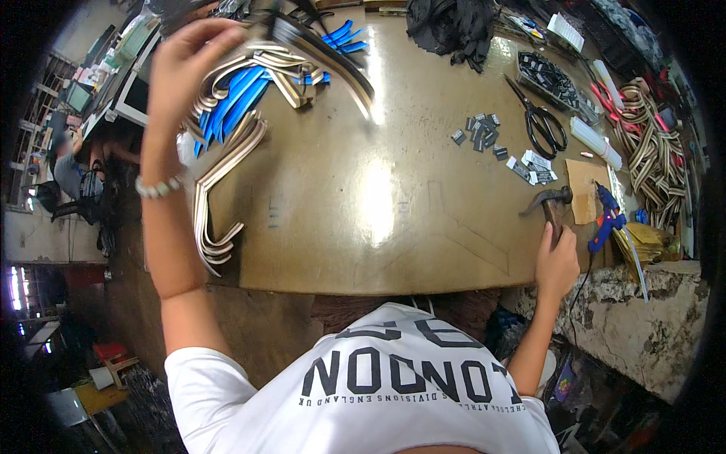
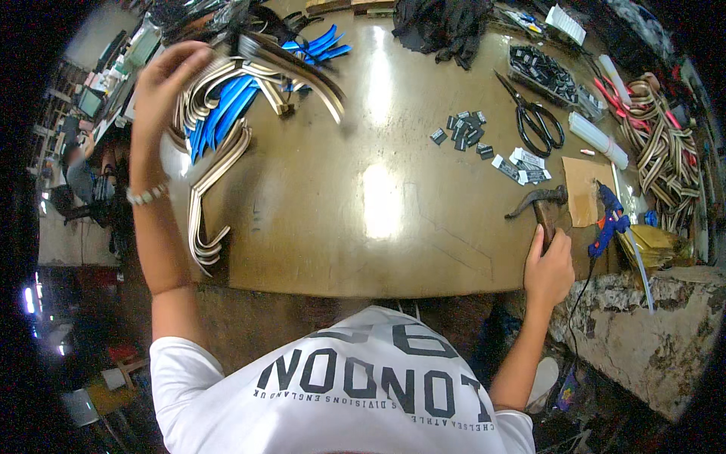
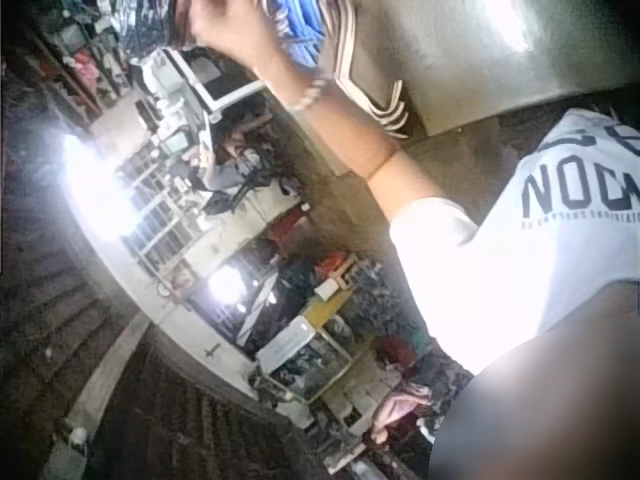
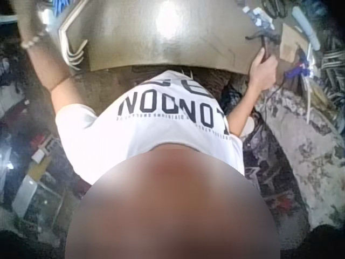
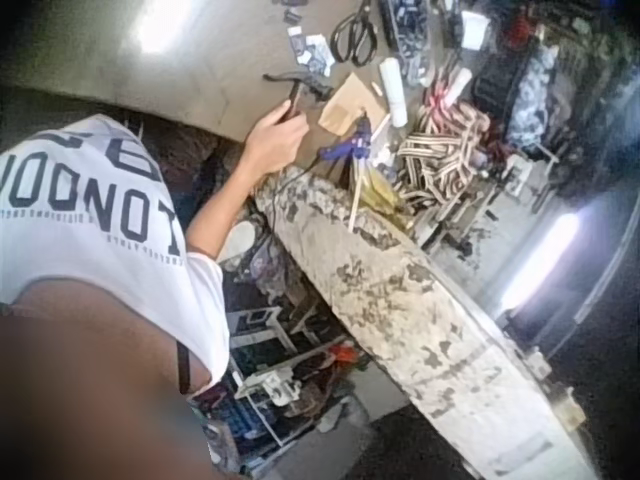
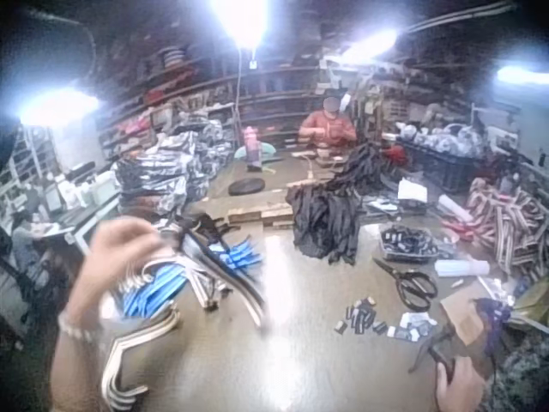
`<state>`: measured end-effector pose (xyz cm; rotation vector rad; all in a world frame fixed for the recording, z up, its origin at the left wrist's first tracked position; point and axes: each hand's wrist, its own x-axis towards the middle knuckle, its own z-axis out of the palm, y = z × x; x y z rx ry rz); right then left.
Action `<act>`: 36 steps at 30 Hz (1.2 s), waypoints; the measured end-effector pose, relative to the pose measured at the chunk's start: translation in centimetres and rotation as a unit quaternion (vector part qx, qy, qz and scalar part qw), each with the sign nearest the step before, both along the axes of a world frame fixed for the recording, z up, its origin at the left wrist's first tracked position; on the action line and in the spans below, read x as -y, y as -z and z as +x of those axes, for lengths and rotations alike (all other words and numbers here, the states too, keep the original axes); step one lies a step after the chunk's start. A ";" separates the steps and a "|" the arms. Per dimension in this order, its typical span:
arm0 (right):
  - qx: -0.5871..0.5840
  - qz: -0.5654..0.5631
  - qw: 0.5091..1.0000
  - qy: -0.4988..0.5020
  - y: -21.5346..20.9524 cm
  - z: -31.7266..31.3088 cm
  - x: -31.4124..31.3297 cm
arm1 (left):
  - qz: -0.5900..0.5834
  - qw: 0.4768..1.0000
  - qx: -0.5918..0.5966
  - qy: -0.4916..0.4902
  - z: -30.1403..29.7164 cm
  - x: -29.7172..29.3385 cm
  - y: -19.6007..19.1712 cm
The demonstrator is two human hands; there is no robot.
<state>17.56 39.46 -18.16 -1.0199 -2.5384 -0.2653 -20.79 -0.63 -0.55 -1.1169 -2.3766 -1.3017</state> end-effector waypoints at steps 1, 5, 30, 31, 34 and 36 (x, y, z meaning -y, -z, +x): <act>-0.003 -0.004 1.000 -0.002 -0.1 -0.1 0.1 | 0.016 0.999 0.015 -0.038 -3.0 1.6 -0.9; 0.008 -0.007 1.000 0.015 -0.1 -0.3 0.2 | -0.091 0.966 -0.104 -0.220 -12.3 5.6 0.2; -0.039 0.006 0.999 0.000 0.1 -0.5 0.2 | -0.141 0.978 -0.079 -0.132 -9.7 -22.9 15.6; -0.032 0.000 0.999 0.001 0.1 -0.5 0.1 | -0.161 0.972 -0.093 -0.141 -9.4 -22.5 15.4; -0.037 -0.008 0.999 0.003 0.1 -0.4 0.0 | -0.117 0.977 -0.085 -0.157 -8.6 -22.2 14.7; -0.045 -0.007 0.999 -0.004 0.2 -0.3 0.0 | -0.077 0.981 -0.089 -0.156 -7.8 -21.7 13.9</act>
